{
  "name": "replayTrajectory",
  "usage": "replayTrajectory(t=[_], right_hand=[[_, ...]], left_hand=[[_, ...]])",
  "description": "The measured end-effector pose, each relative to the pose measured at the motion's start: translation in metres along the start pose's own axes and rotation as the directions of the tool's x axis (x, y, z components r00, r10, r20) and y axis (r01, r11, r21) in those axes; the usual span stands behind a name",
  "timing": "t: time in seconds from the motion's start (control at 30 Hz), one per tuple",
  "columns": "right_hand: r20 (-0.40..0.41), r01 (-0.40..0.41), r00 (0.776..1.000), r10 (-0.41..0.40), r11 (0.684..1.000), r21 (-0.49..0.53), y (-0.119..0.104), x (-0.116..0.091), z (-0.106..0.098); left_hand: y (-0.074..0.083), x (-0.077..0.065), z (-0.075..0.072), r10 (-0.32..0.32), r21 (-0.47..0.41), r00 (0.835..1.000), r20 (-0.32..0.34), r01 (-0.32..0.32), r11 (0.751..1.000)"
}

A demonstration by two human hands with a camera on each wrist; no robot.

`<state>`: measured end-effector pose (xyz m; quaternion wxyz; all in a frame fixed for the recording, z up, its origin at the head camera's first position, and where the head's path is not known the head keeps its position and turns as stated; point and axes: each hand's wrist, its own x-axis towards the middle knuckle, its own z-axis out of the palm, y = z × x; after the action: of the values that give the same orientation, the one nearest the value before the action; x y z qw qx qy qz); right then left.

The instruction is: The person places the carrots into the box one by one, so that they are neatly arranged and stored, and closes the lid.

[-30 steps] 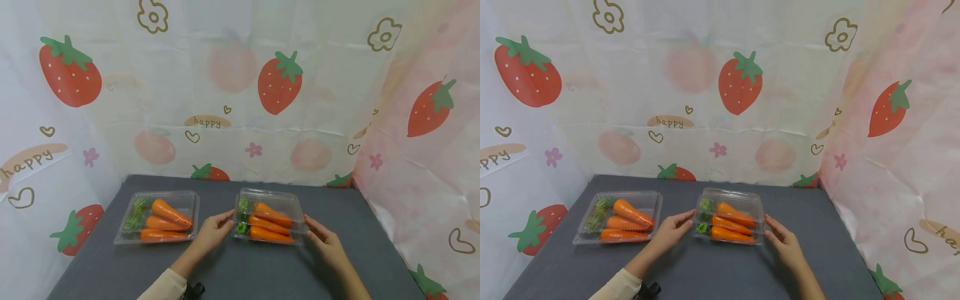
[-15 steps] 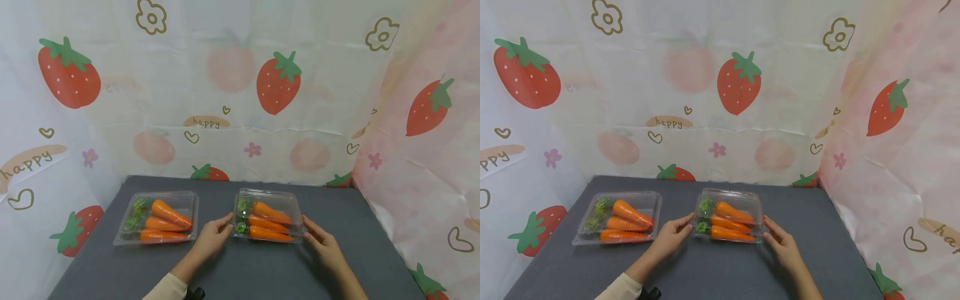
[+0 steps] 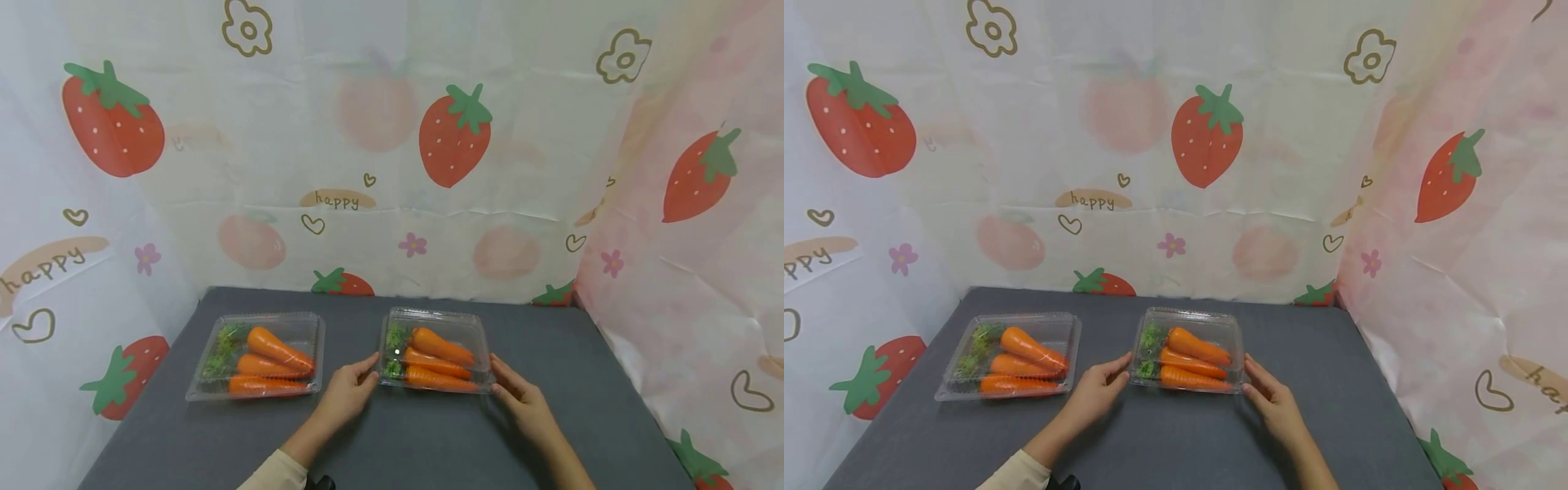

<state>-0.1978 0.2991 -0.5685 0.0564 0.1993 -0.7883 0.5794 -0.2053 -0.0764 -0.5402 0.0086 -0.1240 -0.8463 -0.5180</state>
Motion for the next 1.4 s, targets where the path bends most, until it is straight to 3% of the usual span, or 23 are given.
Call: replayTrajectory(t=[0.27,0.63,0.83,1.0,1.1,1.2,1.4], right_hand=[[0.0,-0.006,1.0,0.006,1.0,-0.021,0.002,-0.001,0.001],[-0.023,-0.031,0.999,0.03,0.999,-0.037,-0.002,-0.001,0.003],[-0.073,-0.174,0.983,0.17,0.983,-0.051,-0.011,0.001,0.005],[-0.129,-0.328,0.938,0.321,0.944,-0.043,-0.023,0.005,0.007],[-0.146,-0.399,0.907,0.396,0.917,0.008,-0.029,0.007,0.007],[-0.151,-0.445,0.878,0.453,0.891,0.086,-0.032,0.009,0.008],[-0.122,-0.464,0.855,0.505,0.848,0.256,-0.035,0.011,0.008]], left_hand=[[-0.001,-0.003,0.001,-0.001,0.033,0.999,0.038,0.0,0.999],[0.0,-0.001,0.003,-0.019,0.023,1.0,0.006,0.019,1.0],[-0.001,0.002,0.007,-0.038,-0.027,0.998,-0.053,0.036,0.999],[-0.001,0.004,0.006,-0.076,-0.147,0.995,-0.061,0.066,0.987],[-0.001,0.005,0.004,-0.133,-0.227,0.99,-0.041,0.12,0.966],[-0.001,0.006,0.003,-0.185,-0.323,0.983,-0.01,0.172,0.931],[0.001,0.006,0.004,-0.277,-0.505,0.957,0.082,0.279,0.816]])
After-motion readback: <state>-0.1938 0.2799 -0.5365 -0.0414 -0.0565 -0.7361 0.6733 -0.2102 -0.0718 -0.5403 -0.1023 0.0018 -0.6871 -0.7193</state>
